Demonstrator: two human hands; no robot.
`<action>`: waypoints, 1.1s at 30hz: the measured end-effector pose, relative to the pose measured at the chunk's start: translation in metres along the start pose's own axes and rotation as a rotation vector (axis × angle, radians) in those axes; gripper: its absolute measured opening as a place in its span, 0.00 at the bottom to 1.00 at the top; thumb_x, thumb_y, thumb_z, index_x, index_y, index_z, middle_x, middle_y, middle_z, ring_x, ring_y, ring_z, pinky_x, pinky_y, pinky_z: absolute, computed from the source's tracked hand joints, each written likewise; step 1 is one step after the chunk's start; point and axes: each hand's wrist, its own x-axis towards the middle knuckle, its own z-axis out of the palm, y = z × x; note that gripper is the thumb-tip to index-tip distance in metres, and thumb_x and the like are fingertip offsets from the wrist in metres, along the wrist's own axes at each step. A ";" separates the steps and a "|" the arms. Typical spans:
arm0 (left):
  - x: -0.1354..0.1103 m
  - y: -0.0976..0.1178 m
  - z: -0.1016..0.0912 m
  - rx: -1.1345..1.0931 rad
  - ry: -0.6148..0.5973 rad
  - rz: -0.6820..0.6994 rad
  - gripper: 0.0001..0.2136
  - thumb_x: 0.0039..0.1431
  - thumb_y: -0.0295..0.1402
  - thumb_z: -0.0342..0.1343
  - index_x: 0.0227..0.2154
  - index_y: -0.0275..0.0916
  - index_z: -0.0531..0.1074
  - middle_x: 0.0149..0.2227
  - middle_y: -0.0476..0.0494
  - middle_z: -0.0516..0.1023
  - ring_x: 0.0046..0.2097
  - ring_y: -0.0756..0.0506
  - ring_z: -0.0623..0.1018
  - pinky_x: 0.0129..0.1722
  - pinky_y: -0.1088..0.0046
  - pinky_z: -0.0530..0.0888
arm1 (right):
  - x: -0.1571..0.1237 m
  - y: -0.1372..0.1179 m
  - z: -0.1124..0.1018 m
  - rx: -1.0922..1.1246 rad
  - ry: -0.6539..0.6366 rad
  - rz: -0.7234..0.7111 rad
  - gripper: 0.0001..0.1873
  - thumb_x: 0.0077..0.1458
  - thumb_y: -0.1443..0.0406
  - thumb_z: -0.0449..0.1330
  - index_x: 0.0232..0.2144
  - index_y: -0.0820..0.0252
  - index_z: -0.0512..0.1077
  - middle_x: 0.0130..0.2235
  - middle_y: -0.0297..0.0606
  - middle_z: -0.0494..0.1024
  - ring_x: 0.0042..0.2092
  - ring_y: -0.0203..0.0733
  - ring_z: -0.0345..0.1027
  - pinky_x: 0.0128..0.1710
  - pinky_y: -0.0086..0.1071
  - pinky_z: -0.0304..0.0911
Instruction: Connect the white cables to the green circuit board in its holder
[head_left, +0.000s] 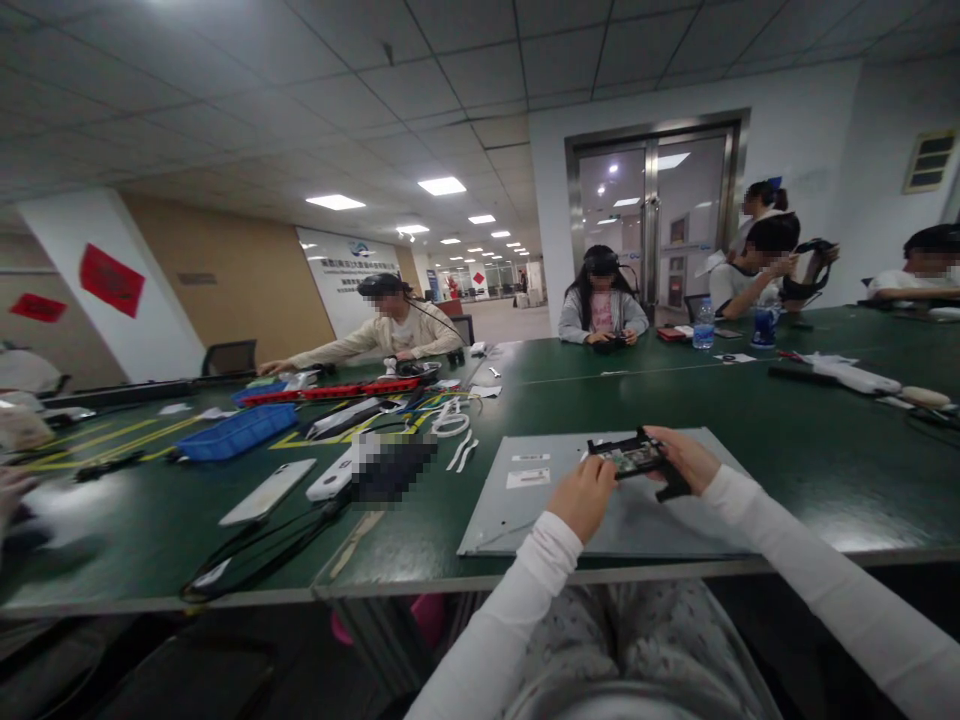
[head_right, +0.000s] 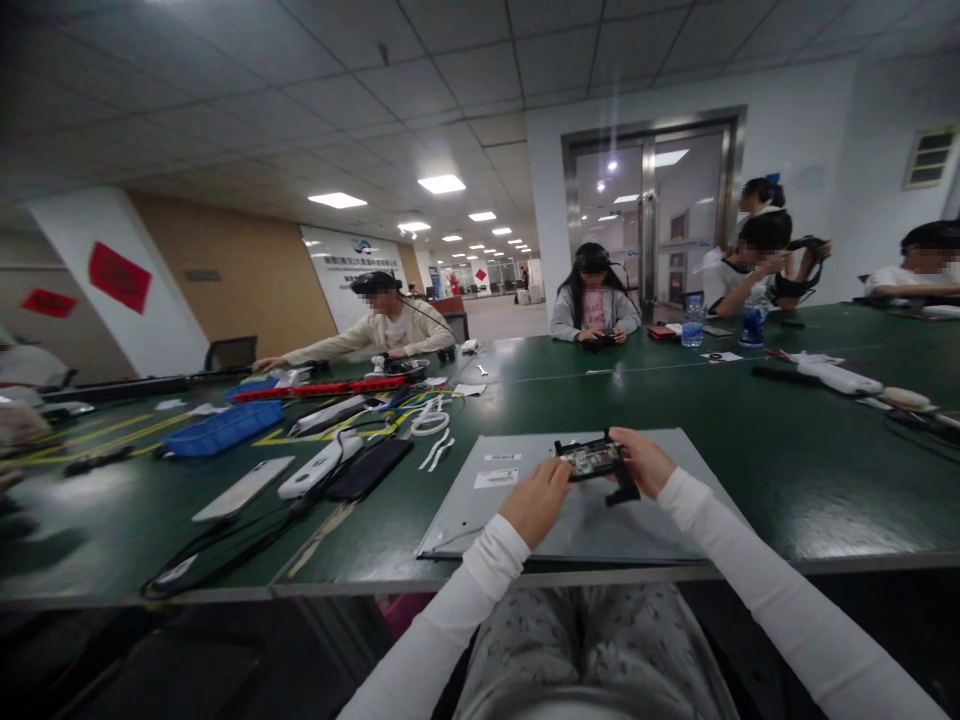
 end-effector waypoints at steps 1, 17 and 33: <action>-0.003 0.002 0.003 0.008 -0.082 0.048 0.08 0.57 0.31 0.45 0.40 0.38 0.63 0.40 0.41 0.68 0.43 0.45 0.70 0.39 0.70 0.69 | 0.005 0.010 -0.004 -0.033 0.040 0.013 0.20 0.42 0.61 0.58 0.40 0.53 0.60 0.26 0.33 0.73 0.26 0.40 0.68 0.26 0.34 0.64; 0.059 -0.081 0.030 -0.240 -0.309 -0.502 0.08 0.45 0.24 0.52 0.29 0.35 0.75 0.35 0.35 0.75 0.39 0.41 0.73 0.40 0.70 0.66 | 0.031 0.057 -0.035 -1.385 0.278 -0.370 0.21 0.49 0.56 0.50 0.43 0.59 0.67 0.43 0.45 0.68 0.47 0.45 0.59 0.47 0.39 0.53; 0.081 -0.109 0.087 -0.315 -0.340 -0.725 0.10 0.44 0.30 0.54 0.31 0.38 0.75 0.34 0.45 0.77 0.35 0.48 0.75 0.31 0.82 0.67 | 0.066 0.051 -0.044 -1.394 0.153 -0.528 0.17 0.51 0.54 0.49 0.28 0.58 0.72 0.39 0.41 0.69 0.43 0.41 0.61 0.46 0.36 0.54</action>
